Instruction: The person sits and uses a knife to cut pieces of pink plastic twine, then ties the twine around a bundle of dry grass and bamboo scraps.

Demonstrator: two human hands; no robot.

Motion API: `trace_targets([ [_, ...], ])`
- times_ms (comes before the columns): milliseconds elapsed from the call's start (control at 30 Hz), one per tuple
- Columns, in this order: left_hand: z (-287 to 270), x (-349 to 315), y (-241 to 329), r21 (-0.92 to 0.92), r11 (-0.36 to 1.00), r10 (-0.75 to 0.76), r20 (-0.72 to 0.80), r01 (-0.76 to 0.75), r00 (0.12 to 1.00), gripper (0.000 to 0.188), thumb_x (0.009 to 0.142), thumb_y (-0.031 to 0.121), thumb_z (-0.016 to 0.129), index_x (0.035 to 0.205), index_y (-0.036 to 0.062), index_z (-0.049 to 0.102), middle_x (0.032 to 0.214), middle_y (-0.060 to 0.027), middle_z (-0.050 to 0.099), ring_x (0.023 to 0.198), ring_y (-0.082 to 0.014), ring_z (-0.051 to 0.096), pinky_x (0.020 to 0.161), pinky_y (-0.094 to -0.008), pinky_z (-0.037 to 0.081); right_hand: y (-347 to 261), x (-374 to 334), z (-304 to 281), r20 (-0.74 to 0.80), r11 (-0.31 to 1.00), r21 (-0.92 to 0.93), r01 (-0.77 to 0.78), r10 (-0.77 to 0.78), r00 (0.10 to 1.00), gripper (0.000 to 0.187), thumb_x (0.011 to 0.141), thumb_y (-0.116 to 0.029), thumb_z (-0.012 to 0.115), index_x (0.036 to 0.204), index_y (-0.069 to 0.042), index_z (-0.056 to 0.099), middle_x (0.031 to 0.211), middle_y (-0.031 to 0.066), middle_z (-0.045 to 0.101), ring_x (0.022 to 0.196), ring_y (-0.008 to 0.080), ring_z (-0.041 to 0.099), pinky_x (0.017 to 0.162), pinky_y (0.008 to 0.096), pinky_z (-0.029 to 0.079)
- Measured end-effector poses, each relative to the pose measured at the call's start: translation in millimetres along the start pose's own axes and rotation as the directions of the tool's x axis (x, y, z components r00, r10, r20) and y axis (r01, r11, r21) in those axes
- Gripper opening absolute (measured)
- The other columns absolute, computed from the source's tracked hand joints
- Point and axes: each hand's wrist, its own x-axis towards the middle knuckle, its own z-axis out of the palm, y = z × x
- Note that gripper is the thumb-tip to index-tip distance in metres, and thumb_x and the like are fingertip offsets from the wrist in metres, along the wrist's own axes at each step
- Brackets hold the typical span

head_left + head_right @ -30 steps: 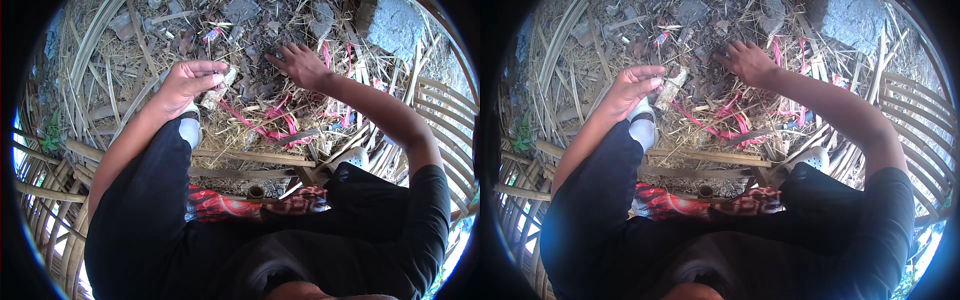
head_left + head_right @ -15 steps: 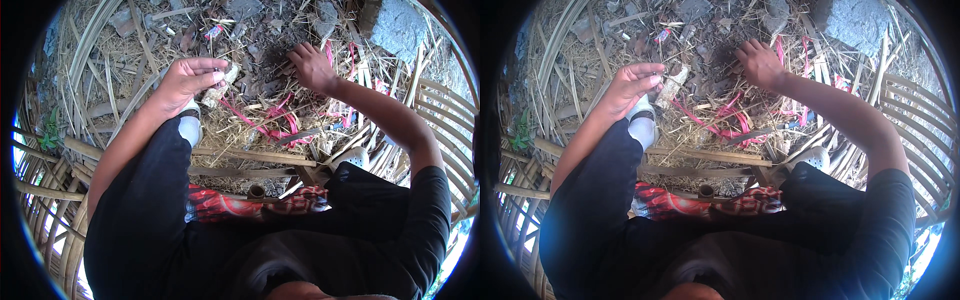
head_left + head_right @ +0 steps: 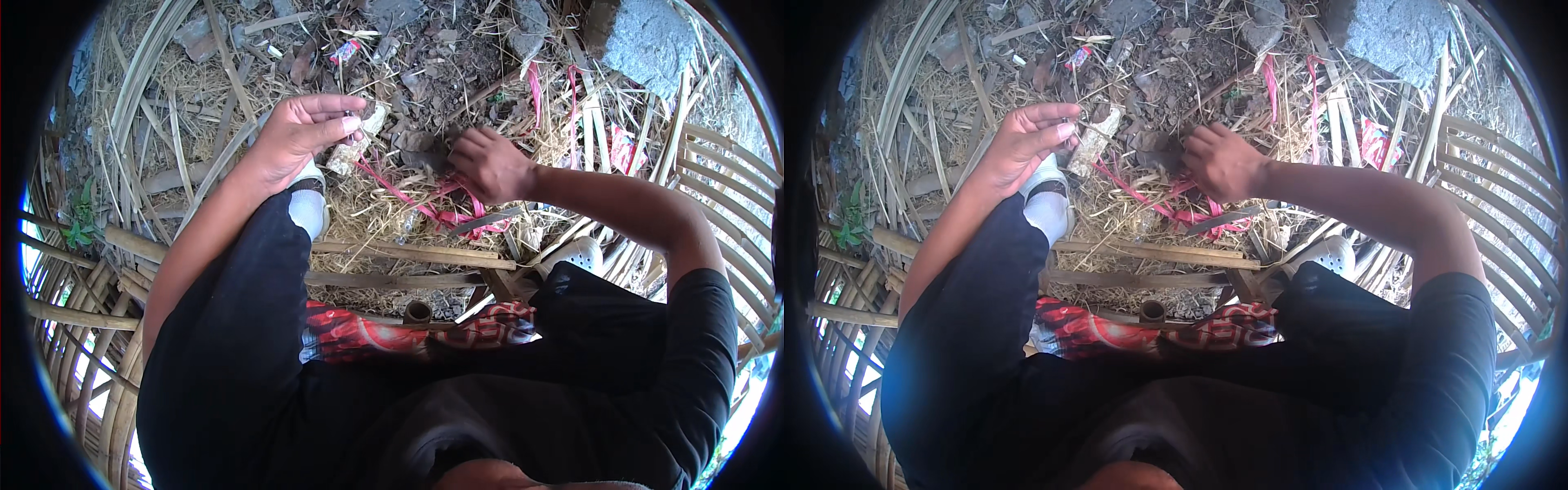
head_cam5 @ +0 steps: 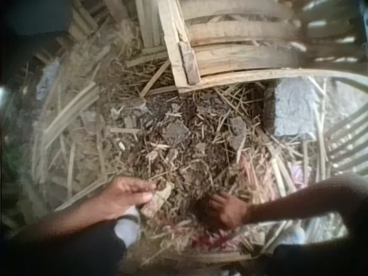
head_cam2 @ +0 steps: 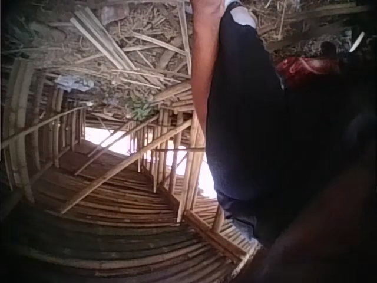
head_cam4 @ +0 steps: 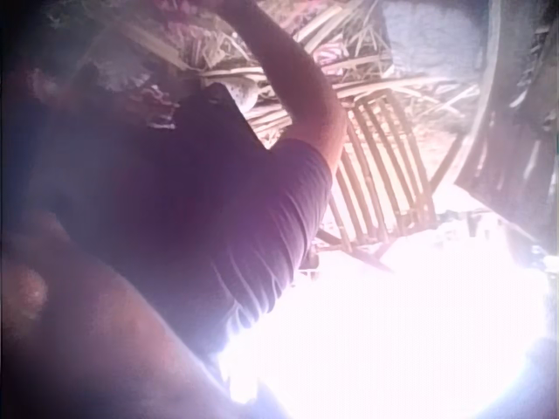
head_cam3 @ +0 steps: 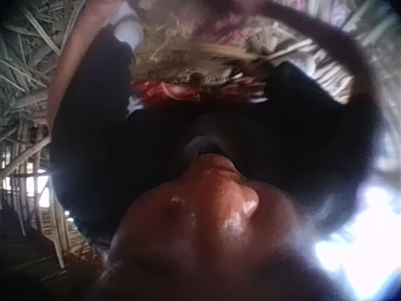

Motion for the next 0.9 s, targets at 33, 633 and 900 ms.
trace_targets([
  [33,0,-1,1,0.012,1.0,-0.009,-0.01,0.009,1.0,0.033,0.09,0.006,0.071,0.121,-0.0005,0.065,0.111,-0.007,0.07,0.092,-0.0101,0.069,0.085,-0.0237,0.055,0,-1,2,-0.052,0.996,0.027,-0.083,0.085,0.995,0.034,0.077,-0.015,0.053,0.106,0.001,0.062,0.104,0.0145,0.056,0.097,0.0246,0.051,0.083,0.0392,0.046],
  [633,-1,-7,0,0.002,1.0,-0.015,-0.048,0.016,0.999,0.035,0.088,0.006,0.072,0.122,0.0006,0.064,0.105,-0.006,0.071,0.09,-0.013,0.069,0.085,-0.0283,0.056,21,3,-27,-0.11,0.919,-0.294,-0.263,0.241,0.964,0.039,0.095,-0.027,0.046,0.125,-0.004,0.058,0.106,0.0187,0.055,0.098,0.0276,0.054,0.084,0.0383,0.048],
  [900,-5,-6,-1,-0.02,1.0,-0.014,-0.031,0.014,0.999,0.035,0.088,0.007,0.072,0.122,0.0005,0.064,0.105,-0.006,0.071,0.091,-0.0115,0.069,0.085,-0.0259,0.055,-38,-105,-21,0.316,0.972,-0.204,0.115,-0.046,0.948,0.049,0.084,-0.042,0.066,0.113,-0.002,0.062,0.111,0.0104,0.058,0.105,0.0254,0.053,0.079,0.0374,0.049],
])
